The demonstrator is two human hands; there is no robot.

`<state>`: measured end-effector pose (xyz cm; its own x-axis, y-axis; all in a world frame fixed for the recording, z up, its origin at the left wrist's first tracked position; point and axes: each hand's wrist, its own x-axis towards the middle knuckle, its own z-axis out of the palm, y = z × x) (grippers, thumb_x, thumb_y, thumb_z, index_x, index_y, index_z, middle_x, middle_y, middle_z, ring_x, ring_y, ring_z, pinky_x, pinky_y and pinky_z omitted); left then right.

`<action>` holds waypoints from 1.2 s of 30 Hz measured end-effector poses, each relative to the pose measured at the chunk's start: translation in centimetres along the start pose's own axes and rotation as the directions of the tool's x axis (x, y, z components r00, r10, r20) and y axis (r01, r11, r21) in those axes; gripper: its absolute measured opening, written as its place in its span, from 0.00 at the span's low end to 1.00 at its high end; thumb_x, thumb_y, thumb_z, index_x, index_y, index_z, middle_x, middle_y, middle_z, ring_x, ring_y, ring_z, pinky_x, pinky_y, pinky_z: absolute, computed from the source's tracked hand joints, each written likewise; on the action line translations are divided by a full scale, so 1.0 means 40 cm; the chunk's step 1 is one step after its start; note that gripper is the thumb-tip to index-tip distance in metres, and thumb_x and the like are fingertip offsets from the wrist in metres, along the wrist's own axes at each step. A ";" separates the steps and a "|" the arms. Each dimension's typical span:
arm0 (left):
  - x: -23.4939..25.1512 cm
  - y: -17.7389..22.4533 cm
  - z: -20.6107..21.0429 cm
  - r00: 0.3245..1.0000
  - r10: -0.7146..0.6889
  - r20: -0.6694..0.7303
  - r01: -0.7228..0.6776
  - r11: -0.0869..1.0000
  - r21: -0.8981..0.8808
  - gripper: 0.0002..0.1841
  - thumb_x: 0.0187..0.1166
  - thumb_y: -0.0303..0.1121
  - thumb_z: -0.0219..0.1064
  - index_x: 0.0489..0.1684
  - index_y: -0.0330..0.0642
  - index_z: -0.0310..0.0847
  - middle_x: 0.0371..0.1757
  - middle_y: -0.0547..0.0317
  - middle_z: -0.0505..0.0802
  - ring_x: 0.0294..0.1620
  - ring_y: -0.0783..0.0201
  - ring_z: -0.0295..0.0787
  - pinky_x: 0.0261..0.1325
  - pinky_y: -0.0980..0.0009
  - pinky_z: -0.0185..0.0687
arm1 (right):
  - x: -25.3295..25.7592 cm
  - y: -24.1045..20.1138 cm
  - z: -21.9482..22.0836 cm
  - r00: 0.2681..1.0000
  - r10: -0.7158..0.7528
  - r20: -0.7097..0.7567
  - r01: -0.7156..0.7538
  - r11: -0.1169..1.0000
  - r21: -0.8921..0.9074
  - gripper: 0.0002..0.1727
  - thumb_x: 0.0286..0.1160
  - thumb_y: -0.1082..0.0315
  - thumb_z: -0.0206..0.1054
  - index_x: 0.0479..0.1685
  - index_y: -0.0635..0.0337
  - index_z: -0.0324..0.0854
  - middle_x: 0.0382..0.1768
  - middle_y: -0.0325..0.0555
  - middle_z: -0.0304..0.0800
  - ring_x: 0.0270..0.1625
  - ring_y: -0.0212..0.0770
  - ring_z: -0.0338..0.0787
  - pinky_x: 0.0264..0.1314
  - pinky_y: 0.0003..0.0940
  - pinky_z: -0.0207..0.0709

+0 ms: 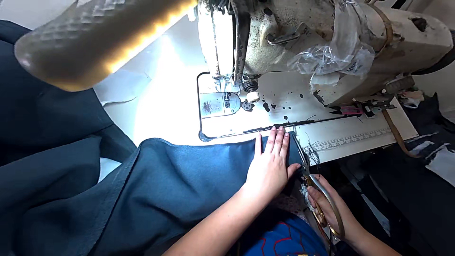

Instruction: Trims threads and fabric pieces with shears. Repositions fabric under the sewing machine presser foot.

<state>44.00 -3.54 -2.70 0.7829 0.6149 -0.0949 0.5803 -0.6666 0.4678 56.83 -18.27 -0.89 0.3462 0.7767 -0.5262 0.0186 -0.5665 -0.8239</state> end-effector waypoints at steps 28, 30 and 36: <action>-0.094 -0.099 -0.141 0.915 0.276 -0.294 -0.347 0.911 -0.225 0.13 0.83 0.37 0.64 0.45 0.38 0.92 0.42 0.47 0.93 0.48 0.51 0.92 0.52 0.56 0.86 | 0.285 -0.118 -0.137 0.569 -0.811 0.137 0.561 0.261 -0.786 0.30 0.77 0.53 0.67 0.69 0.70 0.82 0.67 0.80 0.79 0.69 0.80 0.80 0.68 0.74 0.71; -0.232 -0.096 -0.123 0.970 0.234 0.062 -0.140 0.753 -0.643 0.17 0.86 0.37 0.61 0.45 0.32 0.93 0.38 0.46 0.95 0.40 0.56 0.92 0.48 0.57 0.86 | 0.227 -0.063 -0.014 0.382 -0.851 0.359 0.764 0.073 -0.641 0.37 0.78 0.30 0.57 0.69 0.51 0.83 0.69 0.58 0.86 0.74 0.57 0.82 0.76 0.59 0.70; -0.457 -0.180 0.045 0.649 -0.739 0.181 0.200 -0.064 -0.978 0.20 0.92 0.39 0.49 0.56 0.30 0.80 0.41 0.59 0.97 0.42 0.68 0.95 0.51 0.69 0.91 | 0.253 -0.028 0.119 0.117 -0.845 0.521 0.833 -0.202 -0.514 0.19 0.80 0.63 0.54 0.59 0.41 0.90 0.59 0.40 0.96 0.66 0.41 0.91 0.69 0.40 0.78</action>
<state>25.93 -10.74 -5.90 0.1198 0.8152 -0.5666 -0.1000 0.5777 0.8101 55.85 -8.47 -6.32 -0.4643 0.7133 0.5250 0.7672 0.6200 -0.1640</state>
